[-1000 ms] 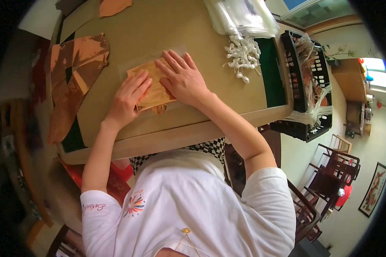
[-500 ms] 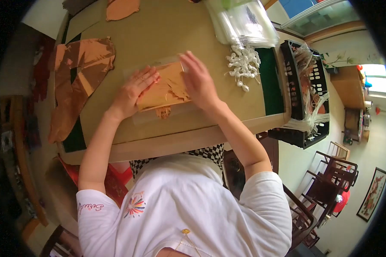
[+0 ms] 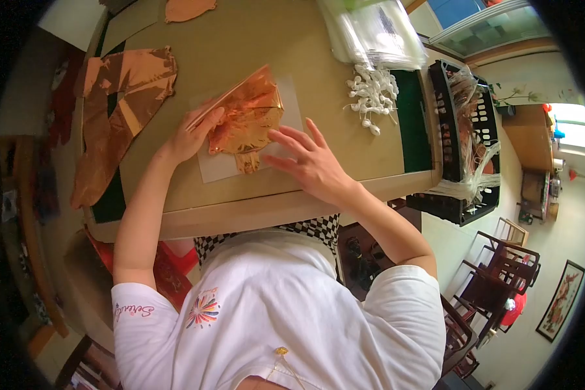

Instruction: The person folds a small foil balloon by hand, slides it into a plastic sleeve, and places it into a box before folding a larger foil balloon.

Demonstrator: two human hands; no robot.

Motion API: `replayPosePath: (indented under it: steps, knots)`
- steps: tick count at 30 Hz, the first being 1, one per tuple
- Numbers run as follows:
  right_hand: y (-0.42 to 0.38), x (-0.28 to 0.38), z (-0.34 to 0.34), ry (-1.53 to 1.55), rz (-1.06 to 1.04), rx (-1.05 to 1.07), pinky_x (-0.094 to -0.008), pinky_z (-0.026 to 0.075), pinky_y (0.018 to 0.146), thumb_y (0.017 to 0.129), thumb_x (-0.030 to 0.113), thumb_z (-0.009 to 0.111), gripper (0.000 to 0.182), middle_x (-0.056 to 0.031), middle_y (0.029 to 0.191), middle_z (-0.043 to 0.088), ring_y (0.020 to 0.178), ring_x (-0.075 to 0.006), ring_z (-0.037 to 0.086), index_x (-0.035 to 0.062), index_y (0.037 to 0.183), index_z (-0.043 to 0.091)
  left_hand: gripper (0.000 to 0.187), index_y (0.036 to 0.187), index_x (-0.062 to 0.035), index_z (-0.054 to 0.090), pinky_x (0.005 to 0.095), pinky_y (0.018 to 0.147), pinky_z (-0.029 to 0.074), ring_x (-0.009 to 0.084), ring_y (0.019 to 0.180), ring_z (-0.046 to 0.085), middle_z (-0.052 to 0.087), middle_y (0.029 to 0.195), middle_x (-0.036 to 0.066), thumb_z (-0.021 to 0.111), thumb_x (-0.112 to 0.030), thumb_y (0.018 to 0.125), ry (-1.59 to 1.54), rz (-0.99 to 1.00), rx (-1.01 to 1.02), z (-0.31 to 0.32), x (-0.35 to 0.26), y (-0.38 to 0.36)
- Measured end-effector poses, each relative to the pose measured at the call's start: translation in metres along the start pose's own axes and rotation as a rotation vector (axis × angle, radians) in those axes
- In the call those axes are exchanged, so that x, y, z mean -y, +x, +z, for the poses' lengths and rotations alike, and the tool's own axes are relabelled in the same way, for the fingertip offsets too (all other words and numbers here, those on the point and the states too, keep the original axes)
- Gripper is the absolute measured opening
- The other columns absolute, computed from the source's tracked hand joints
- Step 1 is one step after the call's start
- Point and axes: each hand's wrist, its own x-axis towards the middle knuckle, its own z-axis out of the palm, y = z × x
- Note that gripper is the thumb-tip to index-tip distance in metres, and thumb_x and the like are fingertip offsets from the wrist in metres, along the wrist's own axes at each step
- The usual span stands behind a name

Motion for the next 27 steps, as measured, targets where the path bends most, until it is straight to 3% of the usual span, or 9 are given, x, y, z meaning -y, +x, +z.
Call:
replayPosePath:
  steps: [4, 6, 10, 13, 16, 19, 22, 27]
  knots:
    - [0.015, 0.003, 0.007, 0.026, -0.032, -0.047, -0.0584, 0.021, 0.116, 0.068, -0.005, 0.061, 0.066, -0.0054, 0.147, 0.043, 0.137, -0.0256, 0.041, 0.0241, 0.127, 0.064, 0.041, 0.140, -0.0071, 0.049, 0.0364, 0.115, 0.029, 0.0256, 0.138, 0.041, 0.052, 0.143, 0.013, 0.046, -0.022, 0.103, 0.011, 0.061, -0.002, -0.001, 0.000, 0.002]
    - [0.021, 0.004, 0.002, 0.122, -0.039, -0.058, -0.0566, 0.023, 0.116, 0.070, -0.005, 0.061, 0.063, -0.0062, 0.144, 0.047, 0.135, -0.0260, 0.044, 0.0213, 0.126, 0.064, 0.039, 0.139, -0.0085, 0.051, 0.0350, 0.106, 0.040, 0.0235, 0.127, 0.051, 0.053, 0.141, 0.012, 0.048, -0.014, 0.101, 0.060, 0.116, -0.002, 0.000, 0.001, 0.003]
    - [0.038, -0.011, 0.007, 0.161, -0.015, -0.142, -0.0522, 0.028, 0.115, 0.073, 0.002, 0.063, 0.053, -0.0085, 0.139, 0.053, 0.131, -0.0270, 0.046, 0.0134, 0.126, 0.062, 0.040, 0.139, -0.0054, 0.051, 0.0279, 0.091, 0.045, 0.0124, 0.105, 0.058, 0.064, 0.121, 0.008, 0.049, -0.003, 0.100, 0.182, 0.363, -0.068, 0.002, 0.007, 0.007]
    - [0.050, -0.017, 0.016, 0.106, -0.062, -0.148, -0.0499, 0.032, 0.114, 0.074, 0.001, 0.063, 0.051, -0.0094, 0.136, 0.055, 0.130, -0.0273, 0.047, 0.0097, 0.124, 0.062, 0.038, 0.135, -0.0042, 0.055, 0.0275, 0.088, 0.047, 0.0127, 0.101, 0.062, 0.068, 0.118, 0.011, 0.052, -0.001, 0.097, -0.022, -0.055, -0.026, -0.003, -0.010, 0.004]
    - [0.051, -0.019, 0.022, 0.107, -0.059, -0.152, -0.0501, 0.032, 0.113, 0.074, 0.002, 0.064, 0.051, -0.0107, 0.138, 0.053, 0.132, -0.0276, 0.045, 0.0110, 0.124, 0.062, 0.036, 0.129, -0.0094, 0.062, 0.0247, 0.074, 0.052, 0.0125, 0.077, 0.063, 0.072, 0.107, 0.010, 0.056, -0.002, 0.094, 0.127, 0.167, -0.186, -0.006, -0.001, 0.013]
    - [0.043, -0.014, 0.005, 0.102, -0.065, -0.143, -0.0519, 0.031, 0.114, 0.073, 0.004, 0.064, 0.054, -0.0112, 0.142, 0.049, 0.134, -0.0286, 0.043, 0.0145, 0.126, 0.062, 0.032, 0.127, -0.0087, 0.063, 0.0261, 0.074, 0.052, 0.0121, 0.075, 0.063, 0.072, 0.094, 0.011, 0.056, -0.007, 0.096, 0.136, 0.221, -0.286, -0.008, 0.020, 0.020]
    - [0.021, -0.012, -0.006, 0.070, -0.100, -0.055, -0.0550, 0.029, 0.115, 0.072, 0.004, 0.064, 0.056, -0.0112, 0.146, 0.044, 0.136, -0.0293, 0.042, 0.0182, 0.126, 0.062, 0.031, 0.126, -0.0070, 0.062, 0.0274, 0.076, 0.052, 0.0144, 0.081, 0.066, 0.072, 0.097, 0.013, 0.057, -0.011, 0.096, 0.149, -0.013, -0.184, -0.013, -0.003, 0.015]
    - [0.008, -0.001, -0.005, 0.095, -0.110, 0.028, -0.0588, 0.028, 0.114, 0.066, -0.004, 0.061, 0.064, -0.0090, 0.149, 0.042, 0.137, -0.0299, 0.041, 0.0208, 0.126, 0.064, 0.030, 0.124, -0.0056, 0.063, 0.0291, 0.078, 0.052, 0.0165, 0.086, 0.068, 0.072, 0.098, 0.014, 0.058, -0.011, 0.095, 0.150, 0.073, -0.261, -0.010, 0.015, 0.017]
